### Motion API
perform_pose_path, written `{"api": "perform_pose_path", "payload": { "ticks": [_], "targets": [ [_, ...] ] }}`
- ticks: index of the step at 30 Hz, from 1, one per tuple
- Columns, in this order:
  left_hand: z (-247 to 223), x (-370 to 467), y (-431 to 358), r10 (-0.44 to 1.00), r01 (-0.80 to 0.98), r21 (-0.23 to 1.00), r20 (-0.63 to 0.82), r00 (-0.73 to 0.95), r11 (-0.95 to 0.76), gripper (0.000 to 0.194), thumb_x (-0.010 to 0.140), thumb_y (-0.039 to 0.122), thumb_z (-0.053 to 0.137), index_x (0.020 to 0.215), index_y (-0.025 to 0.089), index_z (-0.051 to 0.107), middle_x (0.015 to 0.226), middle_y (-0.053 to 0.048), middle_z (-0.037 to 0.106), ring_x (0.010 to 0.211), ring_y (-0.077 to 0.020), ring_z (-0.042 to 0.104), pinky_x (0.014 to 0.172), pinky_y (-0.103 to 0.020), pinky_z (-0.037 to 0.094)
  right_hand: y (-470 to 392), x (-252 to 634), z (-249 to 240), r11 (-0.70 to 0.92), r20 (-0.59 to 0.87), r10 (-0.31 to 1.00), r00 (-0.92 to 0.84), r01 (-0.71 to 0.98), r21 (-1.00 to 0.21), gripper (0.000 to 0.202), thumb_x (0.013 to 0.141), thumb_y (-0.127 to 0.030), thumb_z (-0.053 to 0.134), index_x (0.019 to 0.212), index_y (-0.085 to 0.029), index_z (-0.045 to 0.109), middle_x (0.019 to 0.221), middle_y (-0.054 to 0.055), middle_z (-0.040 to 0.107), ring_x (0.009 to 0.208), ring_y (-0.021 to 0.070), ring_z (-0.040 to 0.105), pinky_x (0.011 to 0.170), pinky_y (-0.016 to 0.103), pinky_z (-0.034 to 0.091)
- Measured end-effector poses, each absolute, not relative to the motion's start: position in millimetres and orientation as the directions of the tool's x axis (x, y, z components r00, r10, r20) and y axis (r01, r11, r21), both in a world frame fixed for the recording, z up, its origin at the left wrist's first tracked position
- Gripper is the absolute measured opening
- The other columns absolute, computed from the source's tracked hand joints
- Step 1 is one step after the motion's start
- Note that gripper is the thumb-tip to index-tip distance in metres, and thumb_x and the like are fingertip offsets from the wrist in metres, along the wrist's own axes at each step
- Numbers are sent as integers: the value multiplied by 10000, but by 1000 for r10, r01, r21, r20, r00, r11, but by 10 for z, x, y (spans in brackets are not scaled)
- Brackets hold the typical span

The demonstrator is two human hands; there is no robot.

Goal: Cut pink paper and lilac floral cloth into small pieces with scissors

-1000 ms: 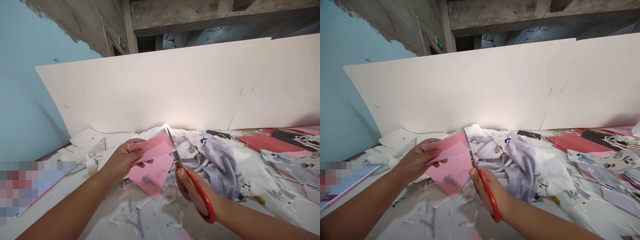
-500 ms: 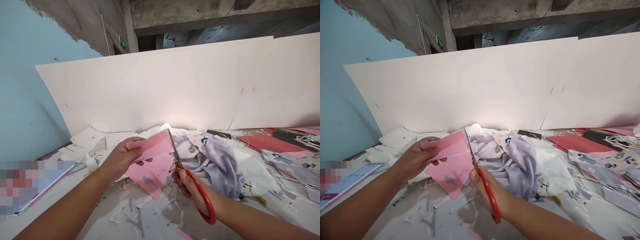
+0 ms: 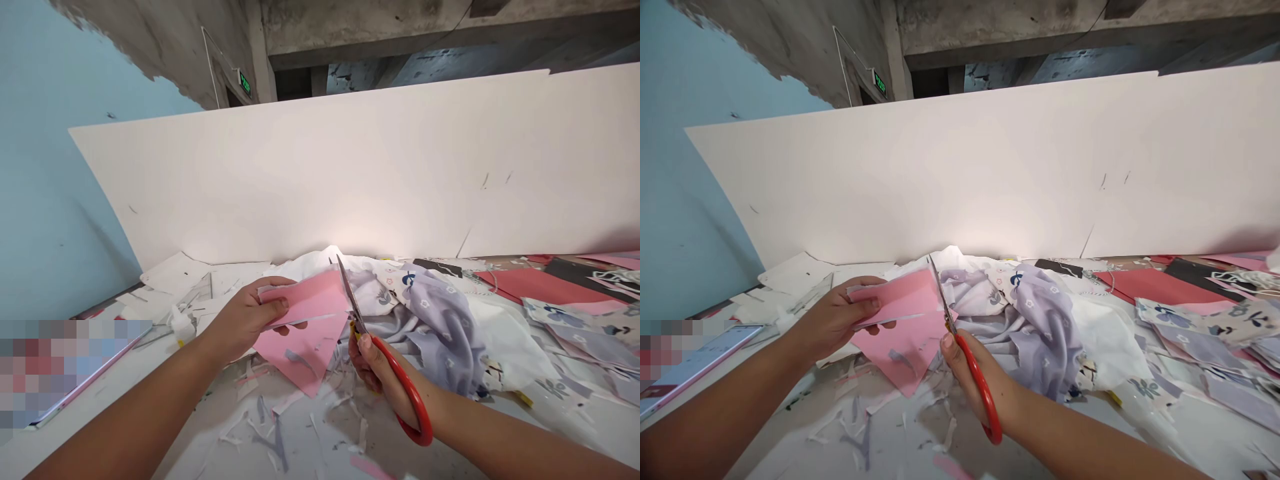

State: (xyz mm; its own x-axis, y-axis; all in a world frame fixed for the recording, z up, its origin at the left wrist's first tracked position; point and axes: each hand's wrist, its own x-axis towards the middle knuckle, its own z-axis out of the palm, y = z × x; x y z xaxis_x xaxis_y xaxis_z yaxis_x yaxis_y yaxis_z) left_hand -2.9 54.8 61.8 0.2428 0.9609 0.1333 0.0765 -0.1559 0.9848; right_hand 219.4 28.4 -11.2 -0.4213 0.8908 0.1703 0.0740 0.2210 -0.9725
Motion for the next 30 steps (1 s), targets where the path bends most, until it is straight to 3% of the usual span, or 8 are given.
{"api": "perform_pose_path", "payload": {
  "ticks": [8, 14, 18, 24, 30],
  "targets": [
    [594, -36, 544, 956, 59, 988, 125, 265, -146, 253, 731, 293, 612, 970, 244, 542, 736, 2, 634, 675, -185, 649, 549, -256, 436, 250, 2158, -17, 134, 80, 923, -376, 120, -984, 488, 803, -650, 242, 593, -211, 274, 520, -68, 224, 462, 83, 195, 422, 232, 182],
    [608, -47, 553, 956, 43, 985, 149, 251, -165, 251, 736, 282, 616, 966, 236, 529, 721, 9, 619, 664, -177, 646, 545, -245, 444, 246, 2159, 6, 127, 65, 928, -366, 146, -981, 494, 792, -658, 257, 578, -213, 267, 492, -69, 236, 440, 81, 215, 417, 242, 195],
    [645, -45, 556, 958, 45, 986, 148, 245, -164, 250, 737, 275, 618, 968, 237, 531, 718, 14, 618, 670, -171, 645, 543, -236, 446, 264, 2179, -58, 179, 137, 912, -387, 75, -981, 442, 822, -610, 275, 651, -207, 339, 574, -56, 263, 490, 89, 234, 438, 234, 235],
    [646, -66, 574, 962, 38, 984, 159, 222, -172, 227, 735, 270, 622, 946, 245, 541, 735, 23, 615, 670, -160, 644, 540, -225, 443, 238, 2208, -82, 198, 111, 905, -411, 174, -965, 446, 827, -595, 282, 851, -196, 480, 734, -5, 401, 633, 123, 365, 556, 253, 348],
    [612, -78, 570, 952, 61, 981, 161, 261, -183, 228, 754, 278, 602, 969, 249, 531, 727, 16, 614, 679, -167, 640, 553, -241, 447, 255, 2191, -89, 184, 114, 920, -376, 155, -971, 468, 835, -597, 247, 808, -192, 480, 698, -17, 378, 581, 108, 330, 525, 248, 325]
  ]
}}
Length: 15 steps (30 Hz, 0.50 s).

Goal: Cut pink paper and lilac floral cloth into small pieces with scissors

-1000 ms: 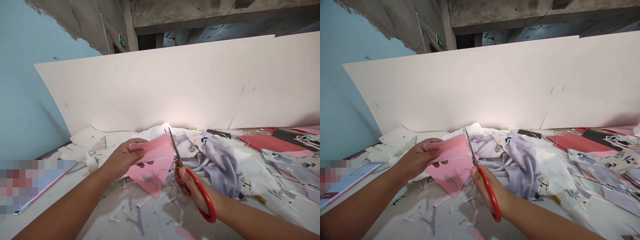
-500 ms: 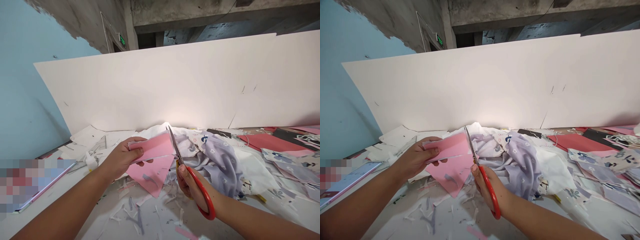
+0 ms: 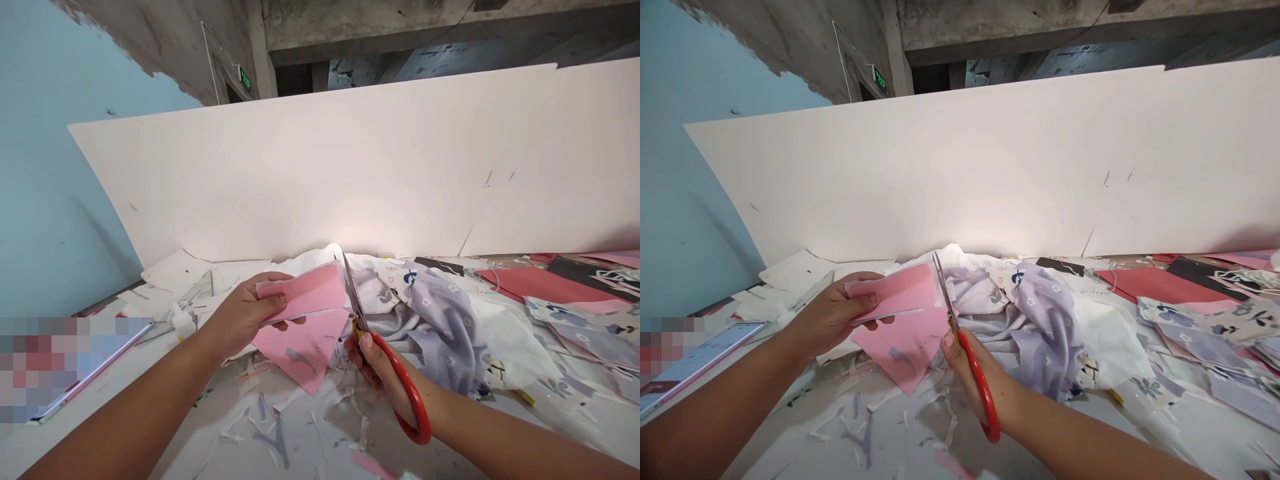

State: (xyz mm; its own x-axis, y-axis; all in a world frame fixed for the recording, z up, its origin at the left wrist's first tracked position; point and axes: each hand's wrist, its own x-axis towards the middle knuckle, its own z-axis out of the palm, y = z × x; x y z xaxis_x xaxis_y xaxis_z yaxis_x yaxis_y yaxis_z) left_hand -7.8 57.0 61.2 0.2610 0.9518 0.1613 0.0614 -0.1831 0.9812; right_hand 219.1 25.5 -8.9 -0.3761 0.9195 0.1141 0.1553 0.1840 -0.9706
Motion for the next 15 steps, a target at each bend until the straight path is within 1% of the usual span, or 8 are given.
{"api": "perform_pose_path", "payload": {
  "ticks": [3, 6, 9, 11, 13, 15],
  "targets": [
    [606, -66, 562, 947, 71, 981, 156, 281, -183, 234, 757, 292, 598, 975, 240, 529, 743, 4, 614, 681, -168, 638, 553, -242, 444, 269, 2183, -87, 195, 128, 915, -384, 140, -971, 465, 828, -606, 254, 776, -191, 457, 675, -28, 354, 550, 97, 301, 502, 243, 308],
    [611, -60, 562, 944, 74, 981, 150, 294, -179, 248, 757, 293, 596, 988, 234, 525, 755, -4, 609, 680, -169, 635, 552, -243, 440, 280, 2174, -111, 199, 152, 914, -376, 89, -976, 459, 819, -610, 282, 778, -188, 458, 659, -35, 342, 540, 93, 296, 483, 236, 292],
    [623, -64, 561, 940, 83, 981, 143, 310, -176, 257, 758, 286, 589, 998, 225, 521, 769, -13, 606, 690, -174, 631, 560, -248, 440, 293, 2162, -133, 159, 165, 928, -335, -46, -986, 432, 810, -598, 340, 774, -186, 463, 626, -47, 339, 517, 84, 291, 472, 228, 272],
    [617, -68, 556, 930, 96, 985, 102, 352, -145, 289, 748, 292, 593, 1016, 219, 514, 791, -23, 606, 688, -181, 630, 567, -260, 444, 309, 2156, -128, 125, 171, 939, -298, -165, -978, 402, 798, -580, 396, 757, -185, 462, 619, -44, 382, 507, 80, 314, 468, 226, 268],
    [590, -70, 552, 907, 131, 988, 16, 420, -78, 331, 738, 306, 593, 1043, 213, 501, 809, -35, 601, 682, -192, 628, 567, -275, 447, 334, 2154, -113, 129, 202, 939, -277, -258, -957, 324, 789, -504, 478, 728, -186, 464, 598, -40, 430, 506, 83, 355, 479, 227, 285],
    [543, -70, 557, 882, 204, 979, -90, 463, -7, 339, 728, 309, 588, 1040, 205, 506, 767, -27, 580, 668, -191, 617, 562, -280, 443, 368, 2155, -102, 138, 219, 935, -278, -283, -949, 227, 777, -364, 541, 668, -184, 456, 536, -47, 439, 499, 86, 386, 500, 230, 303]
  ]
}}
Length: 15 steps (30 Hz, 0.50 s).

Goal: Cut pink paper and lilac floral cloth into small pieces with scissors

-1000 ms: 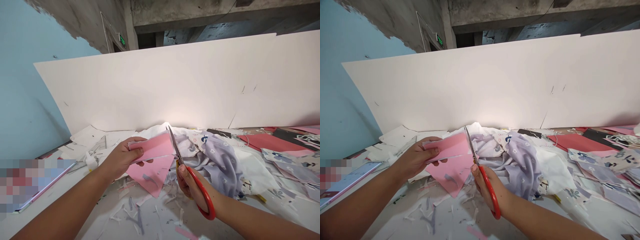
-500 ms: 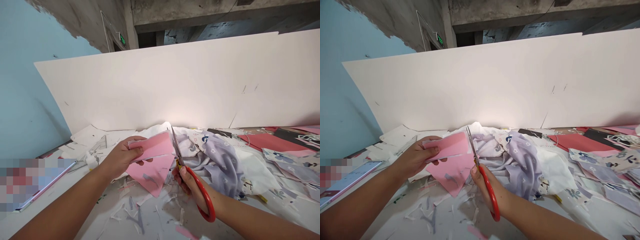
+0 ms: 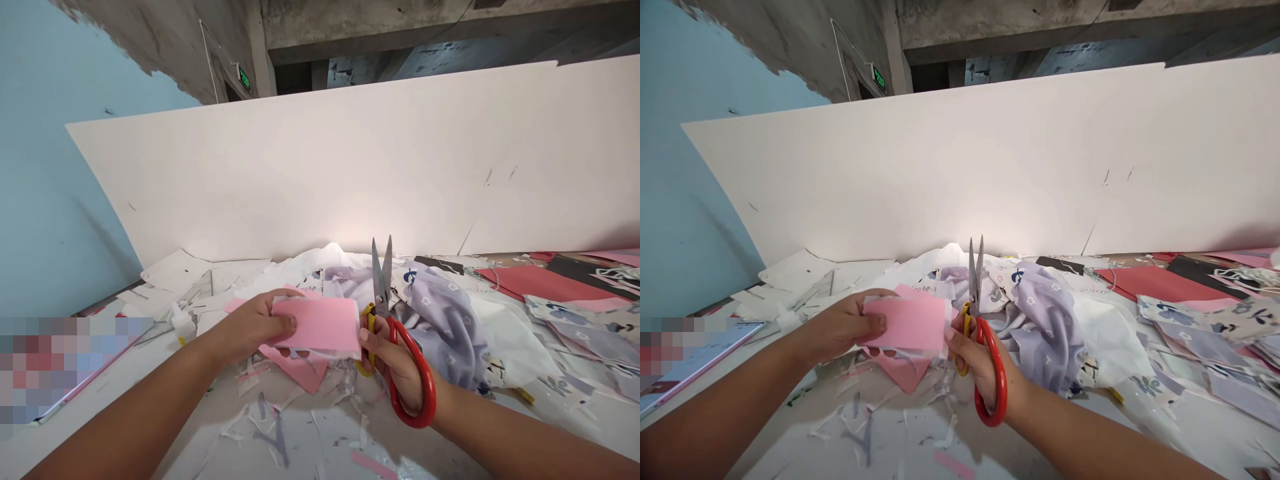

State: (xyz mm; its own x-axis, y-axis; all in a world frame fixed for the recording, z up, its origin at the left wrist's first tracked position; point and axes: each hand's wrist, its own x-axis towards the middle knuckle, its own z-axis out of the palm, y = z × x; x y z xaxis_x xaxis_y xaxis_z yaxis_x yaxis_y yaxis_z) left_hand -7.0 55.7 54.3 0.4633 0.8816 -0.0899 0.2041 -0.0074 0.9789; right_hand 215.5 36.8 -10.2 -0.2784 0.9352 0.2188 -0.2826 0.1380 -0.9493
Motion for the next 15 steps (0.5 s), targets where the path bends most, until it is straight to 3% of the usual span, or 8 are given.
{"api": "perform_pose_path", "payload": {
  "ticks": [4, 9, 15],
  "targets": [
    [448, -84, 615, 883, 358, 934, -179, 433, 14, 227, 703, 287, 579, 912, 201, 555, 628, 28, 483, 609, -143, 547, 570, -265, 425, 429, 2153, -144, 55, 141, 951, -274, -300, -952, 97, 728, -180, 543, 679, -188, 459, 494, -67, 438, 466, 79, 390, 492, 223, 298],
    [403, -147, 716, 878, 527, 841, -160, 451, -117, 165, 734, 360, 532, 767, 201, 562, 651, 24, 503, 596, -115, 478, 550, -229, 376, 437, 2146, -239, 20, 103, 957, -272, -293, -956, 87, 719, -145, 537, 702, -189, 464, 504, -83, 404, 455, 67, 364, 476, 214, 267],
    [472, -322, 750, 871, 666, 738, -252, 421, -108, 183, 670, 291, 566, 841, 229, 580, 656, 26, 512, 563, -122, 486, 498, -214, 361, 413, 2156, -235, 32, 95, 957, -274, -227, -973, 78, 705, -131, 497, 676, -190, 455, 487, -70, 407, 452, 85, 370, 458, 223, 270]
  ]
}}
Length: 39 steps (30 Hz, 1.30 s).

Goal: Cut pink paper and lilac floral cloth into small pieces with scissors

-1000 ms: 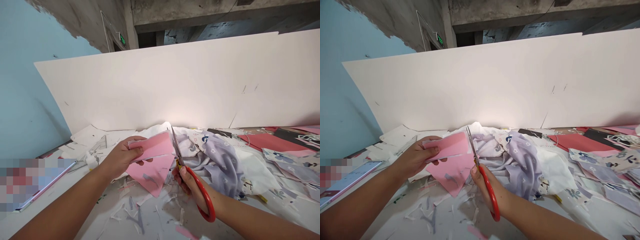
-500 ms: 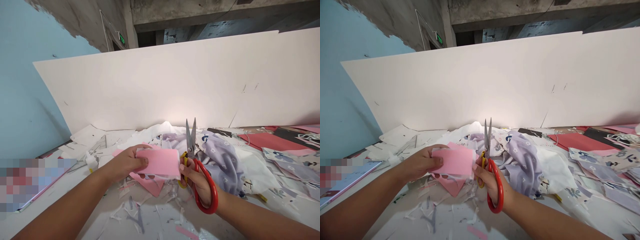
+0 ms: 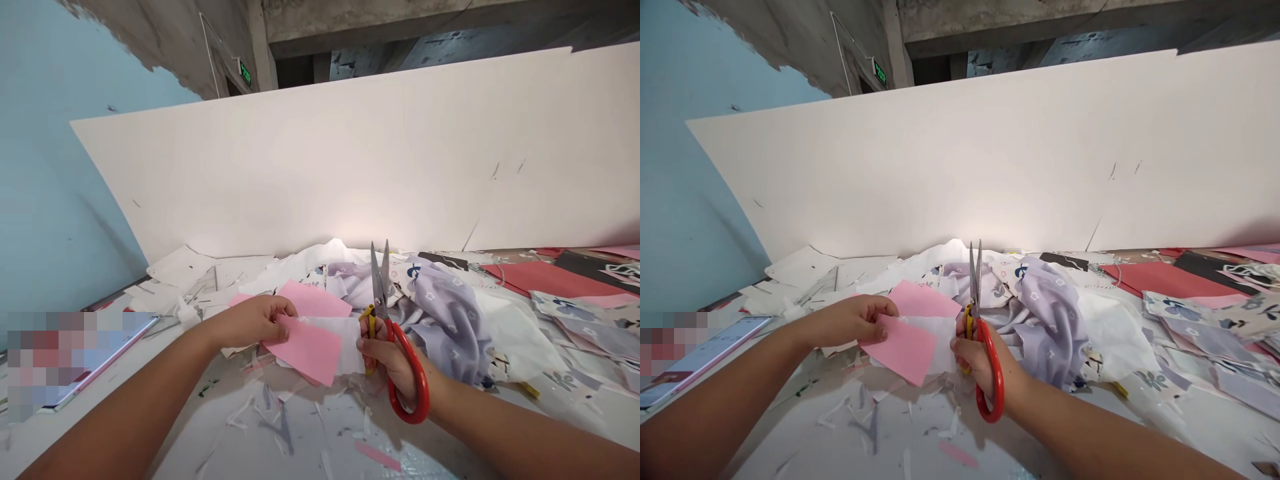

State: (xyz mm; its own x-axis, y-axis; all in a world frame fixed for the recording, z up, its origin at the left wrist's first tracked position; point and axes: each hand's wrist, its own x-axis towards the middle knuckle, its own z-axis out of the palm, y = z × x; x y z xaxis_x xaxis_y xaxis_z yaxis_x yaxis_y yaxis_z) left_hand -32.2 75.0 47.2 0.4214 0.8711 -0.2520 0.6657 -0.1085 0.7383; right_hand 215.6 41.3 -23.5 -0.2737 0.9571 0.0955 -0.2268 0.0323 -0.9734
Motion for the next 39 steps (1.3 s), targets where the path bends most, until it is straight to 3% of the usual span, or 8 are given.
{"api": "perform_pose_path", "payload": {
  "ticks": [5, 8, 13, 17, 21, 26, 32, 39],
  "targets": [
    [537, -482, 701, 801, 799, 585, -406, 440, -142, 228, 598, 267, 602, 818, 262, 661, 655, -5, 585, 538, -162, 527, 430, -213, 324, 422, 2166, -218, -10, 53, 963, -263, -233, -972, 62, 681, -152, 486, 707, -195, 449, 578, -51, 434, 498, 98, 399, 478, 230, 300],
    [543, -428, 631, 845, 837, 506, -339, 413, -206, 158, 609, 331, 618, 731, 258, 687, 673, -39, 634, 553, -187, 544, 421, -218, 302, 443, 2164, -231, -2, 59, 971, -230, -257, -966, 81, 657, -136, 485, 695, -198, 448, 606, -53, 429, 522, 95, 399, 505, 229, 318],
    [459, 8, 455, 879, 612, 662, 160, 448, -433, 240, 724, 362, 541, 920, 278, 652, 1047, -54, 594, 903, -226, 547, 669, -263, 414, 430, 2160, -222, 25, 86, 955, -285, -214, -977, 78, 656, -142, 478, 691, -200, 441, 603, -55, 409, 517, 97, 390, 476, 226, 308],
    [208, 293, 418, 857, 408, 854, 79, 510, -322, 662, 682, 396, 627, 1286, 316, 368, 1296, -67, 417, 1160, -260, 389, 811, -308, 397, 337, 2173, -144, 51, 78, 900, -429, -73, -996, 73, 694, -181, 480, 748, -206, 436, 597, -60, 397, 479, 93, 360, 439, 227, 282],
    [34, 324, 501, 819, 295, 942, -40, 572, -161, 577, 578, 365, 727, 1096, 206, 530, 848, -50, 573, 777, -188, 543, 639, -275, 413, 270, 2174, -79, 189, 154, 881, -447, 34, -981, 91, 693, -192, 523, 735, -196, 442, 586, -66, 368, 513, 91, 332, 492, 234, 299],
    [88, 284, 529, 787, 186, 980, -58, 614, -74, 305, 598, 387, 709, 684, 140, 552, 623, 17, 491, 553, -90, 437, 492, -209, 316, 300, 2118, -73, 134, 157, 917, -367, -86, -987, 73, 714, -233, 539, 728, -188, 483, 587, -54, 422, 528, 102, 387, 515, 236, 330],
    [-38, 384, 483, 956, -89, 995, -15, 293, 43, 337, 680, 484, 613, 798, 181, 523, 708, 9, 549, 548, -99, 493, 507, -227, 383, 374, 2102, -189, -3, 117, 936, -331, -342, -940, 308, 761, -447, 507, 623, -172, 493, 540, -19, 501, 468, 112, 464, 464, 240, 346],
    [-153, 421, 460, 929, -189, 979, 2, 370, 74, 410, 687, 487, 611, 930, 164, 546, 781, -50, 606, 568, -116, 521, 513, -231, 393, 346, 2070, -212, -11, 87, 953, -291, -318, -948, 190, 636, -204, 651, 767, -192, 513, 535, -60, 498, 457, 113, 479, 486, 244, 376]
  ]
}}
